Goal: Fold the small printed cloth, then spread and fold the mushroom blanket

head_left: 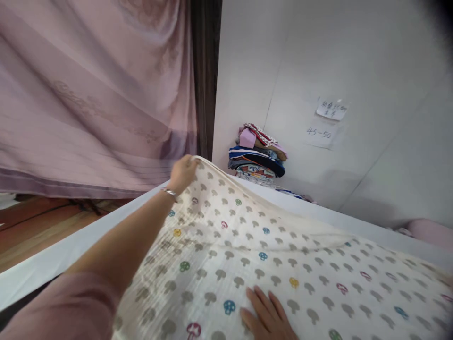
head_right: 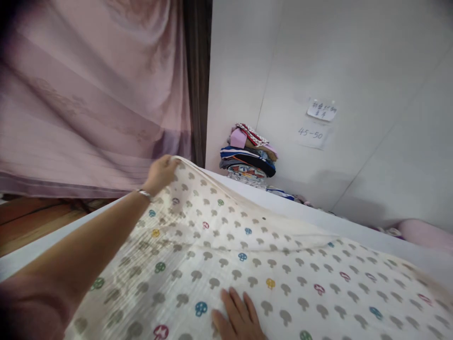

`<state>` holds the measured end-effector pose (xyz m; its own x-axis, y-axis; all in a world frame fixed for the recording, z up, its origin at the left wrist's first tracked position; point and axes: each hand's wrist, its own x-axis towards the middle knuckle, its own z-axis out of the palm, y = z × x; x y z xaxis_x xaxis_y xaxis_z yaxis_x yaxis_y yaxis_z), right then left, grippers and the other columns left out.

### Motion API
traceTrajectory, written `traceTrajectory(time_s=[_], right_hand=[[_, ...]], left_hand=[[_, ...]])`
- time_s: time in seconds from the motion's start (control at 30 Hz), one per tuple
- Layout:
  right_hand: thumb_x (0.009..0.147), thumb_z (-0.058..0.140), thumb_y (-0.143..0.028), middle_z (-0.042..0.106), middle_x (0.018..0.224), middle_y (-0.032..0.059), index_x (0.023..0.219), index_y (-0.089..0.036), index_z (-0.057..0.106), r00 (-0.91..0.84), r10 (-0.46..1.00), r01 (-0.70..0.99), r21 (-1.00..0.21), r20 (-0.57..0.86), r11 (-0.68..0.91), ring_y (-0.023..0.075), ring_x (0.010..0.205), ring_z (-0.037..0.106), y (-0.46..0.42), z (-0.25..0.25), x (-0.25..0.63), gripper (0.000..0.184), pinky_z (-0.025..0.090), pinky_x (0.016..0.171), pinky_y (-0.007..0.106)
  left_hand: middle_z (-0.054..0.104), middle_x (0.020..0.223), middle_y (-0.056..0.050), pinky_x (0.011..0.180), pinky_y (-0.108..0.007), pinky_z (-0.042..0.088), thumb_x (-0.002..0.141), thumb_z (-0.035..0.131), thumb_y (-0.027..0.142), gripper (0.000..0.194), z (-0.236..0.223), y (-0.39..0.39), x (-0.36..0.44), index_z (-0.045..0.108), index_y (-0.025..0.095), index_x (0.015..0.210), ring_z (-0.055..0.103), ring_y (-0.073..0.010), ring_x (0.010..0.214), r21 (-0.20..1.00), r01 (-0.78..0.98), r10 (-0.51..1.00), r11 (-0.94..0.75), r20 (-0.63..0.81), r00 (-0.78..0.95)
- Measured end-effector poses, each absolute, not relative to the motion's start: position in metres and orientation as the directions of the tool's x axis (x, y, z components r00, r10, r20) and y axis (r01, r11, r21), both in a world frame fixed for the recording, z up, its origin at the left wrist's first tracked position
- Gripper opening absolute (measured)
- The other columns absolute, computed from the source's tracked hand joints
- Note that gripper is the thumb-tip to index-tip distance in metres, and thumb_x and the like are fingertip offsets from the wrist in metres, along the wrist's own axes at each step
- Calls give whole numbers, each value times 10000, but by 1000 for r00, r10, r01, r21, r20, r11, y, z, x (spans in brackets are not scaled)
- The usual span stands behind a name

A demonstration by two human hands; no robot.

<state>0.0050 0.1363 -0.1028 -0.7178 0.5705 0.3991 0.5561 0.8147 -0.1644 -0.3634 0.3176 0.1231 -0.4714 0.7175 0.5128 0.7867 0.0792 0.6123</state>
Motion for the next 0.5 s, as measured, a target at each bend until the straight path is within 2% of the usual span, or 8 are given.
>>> traceTrajectory(time_s=[0.03,0.17,0.27,0.37,0.43,0.5], right_hand=[[818,523,-443,378,1381,-4,1286,-408,428,-746,567,551,-156,350,820,294,1218,436,136,-92,5,480,445,939,490],[829,491,-494,315,1437,26,1249,-290,497,-782,601,549,-276,164,789,281,1302,312,130,-45,2,466,287,1052,469],[877,423,-463,285,1457,12,1290,-290,448,-758,645,580,-352,97,735,240,1340,229,121,-15,-2,449,186,1094,449],[882,422,-440,296,1453,20,1304,-291,429,-747,658,591,-360,93,722,223,1342,218,115,-2,-3,448,156,1099,430],[866,451,-426,353,1422,39,1277,-278,461,-736,665,597,-340,131,727,227,1317,268,114,-6,-2,437,176,1089,429],[840,488,-414,460,1341,55,1232,-262,510,-711,674,591,-349,200,727,237,1246,376,116,-16,2,421,247,1059,417]], left_hand=[[535,621,16,474,-212,327,817,400,468,329,137,304,-366,553,180,775,484,-118,552,636,772,674,23,560,-482],[442,517,45,428,-214,300,792,453,417,263,177,239,-359,531,184,699,407,-102,466,719,695,715,-27,499,-489],[508,576,35,468,-212,344,812,440,395,235,190,177,-331,569,201,788,463,-117,533,650,751,728,-118,571,-380],[608,732,15,592,-222,410,801,452,346,204,187,104,-290,589,223,891,537,-137,664,518,812,795,-270,596,-115],[635,810,0,649,-223,421,821,427,326,213,175,57,-263,595,225,903,559,-140,718,516,768,882,-380,453,131],[625,745,0,625,-211,412,856,378,314,249,157,20,-241,602,212,816,548,-124,669,623,684,923,-379,204,326]])
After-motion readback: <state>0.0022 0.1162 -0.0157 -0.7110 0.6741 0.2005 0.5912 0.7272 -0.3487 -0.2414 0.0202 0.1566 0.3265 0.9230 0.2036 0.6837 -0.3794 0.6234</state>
